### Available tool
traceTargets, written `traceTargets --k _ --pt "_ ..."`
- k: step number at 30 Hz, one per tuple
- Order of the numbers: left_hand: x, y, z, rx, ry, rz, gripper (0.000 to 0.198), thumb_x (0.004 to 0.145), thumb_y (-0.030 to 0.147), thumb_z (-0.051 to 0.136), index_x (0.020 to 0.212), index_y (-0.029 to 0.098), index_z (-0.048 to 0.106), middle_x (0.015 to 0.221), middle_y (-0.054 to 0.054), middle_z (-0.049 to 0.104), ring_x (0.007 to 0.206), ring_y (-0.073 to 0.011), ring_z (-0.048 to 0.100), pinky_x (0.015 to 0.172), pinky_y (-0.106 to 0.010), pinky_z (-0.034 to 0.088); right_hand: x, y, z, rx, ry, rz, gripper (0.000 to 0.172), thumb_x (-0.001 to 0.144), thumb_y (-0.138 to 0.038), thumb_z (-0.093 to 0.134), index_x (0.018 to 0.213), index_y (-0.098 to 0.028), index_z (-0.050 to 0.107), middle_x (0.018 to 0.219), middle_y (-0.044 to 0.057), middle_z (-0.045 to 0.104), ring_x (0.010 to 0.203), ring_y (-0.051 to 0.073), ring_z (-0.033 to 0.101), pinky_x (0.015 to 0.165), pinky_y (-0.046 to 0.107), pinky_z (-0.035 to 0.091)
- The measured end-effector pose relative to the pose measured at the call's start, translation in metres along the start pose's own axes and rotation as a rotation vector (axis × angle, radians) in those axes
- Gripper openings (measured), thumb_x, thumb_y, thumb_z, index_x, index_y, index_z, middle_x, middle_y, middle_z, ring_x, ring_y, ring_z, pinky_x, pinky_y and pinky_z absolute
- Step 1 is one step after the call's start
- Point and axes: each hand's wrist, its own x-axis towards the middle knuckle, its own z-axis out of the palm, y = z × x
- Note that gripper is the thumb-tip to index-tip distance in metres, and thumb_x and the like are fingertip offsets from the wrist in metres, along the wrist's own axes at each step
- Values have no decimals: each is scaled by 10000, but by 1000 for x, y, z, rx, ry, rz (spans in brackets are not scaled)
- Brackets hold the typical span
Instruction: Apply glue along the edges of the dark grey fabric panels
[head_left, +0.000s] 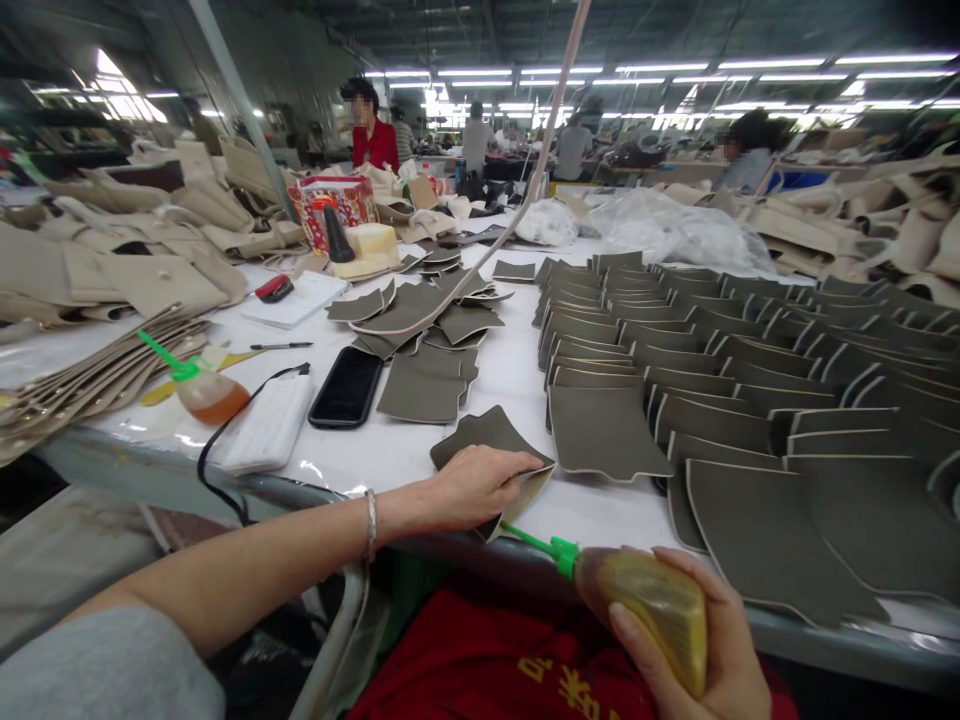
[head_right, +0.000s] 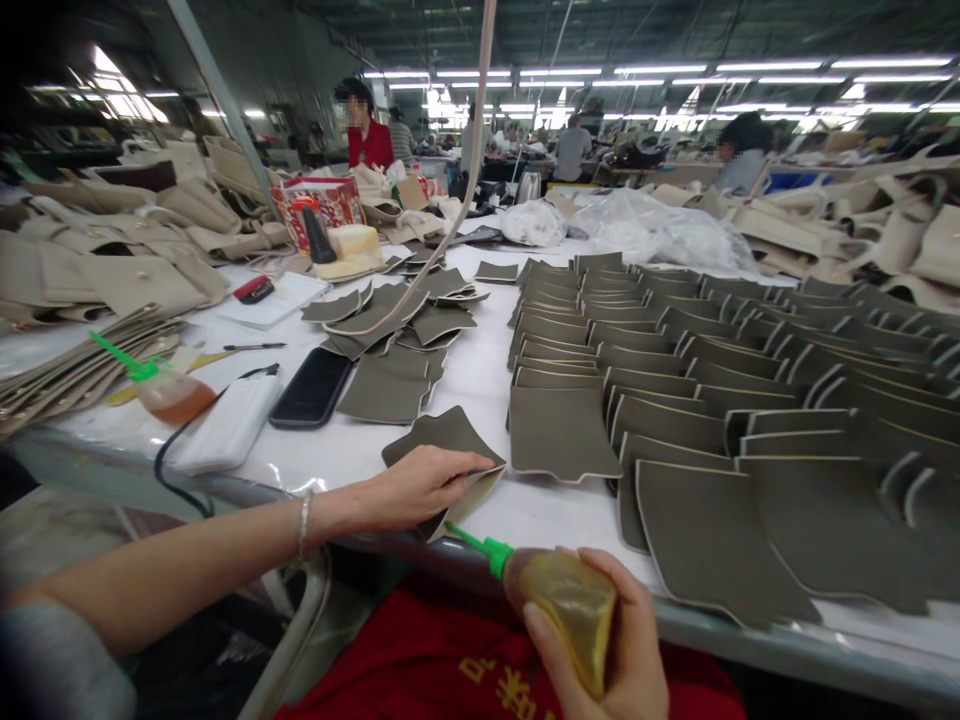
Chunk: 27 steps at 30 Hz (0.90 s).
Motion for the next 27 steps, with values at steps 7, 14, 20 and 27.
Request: traceTargets --k 7,14,20,27 --pt "2 -2 2 6 -8 6 467 901 156 413 1332 225 578 1259 -36 660 1115 -224 640 944 -304 477 5 -6 0 3 23 20 609 655 -578 751 1131 -244 571 1112 53 641 953 259 626 838 346 503" --pt "3 3 -4 27 -63 -8 459 903 159 416 1323 240 581 1243 -42 669 1110 -221 637 948 -298 473 11 -5 -1 0 31 -29 588 686 -554 747 1148 -247 552 1124 51 620 976 245 612 854 338 485" --pt "4 5 -7 29 -87 -9 489 889 150 419 1347 239 565 1202 -45 688 1053 -228 660 897 -298 490 18 -5 -5 -18 55 1 601 680 -584 732 1152 -252 565 1109 40 623 933 242 613 814 333 487" --pt "5 9 -10 37 -91 -34 492 891 147 415 1351 222 572 1171 -54 700 1018 -235 673 852 -291 498 17 -15 1 57 -52 -20 541 710 -565 722 1138 -276 557 1097 6 646 974 218 601 884 313 450"
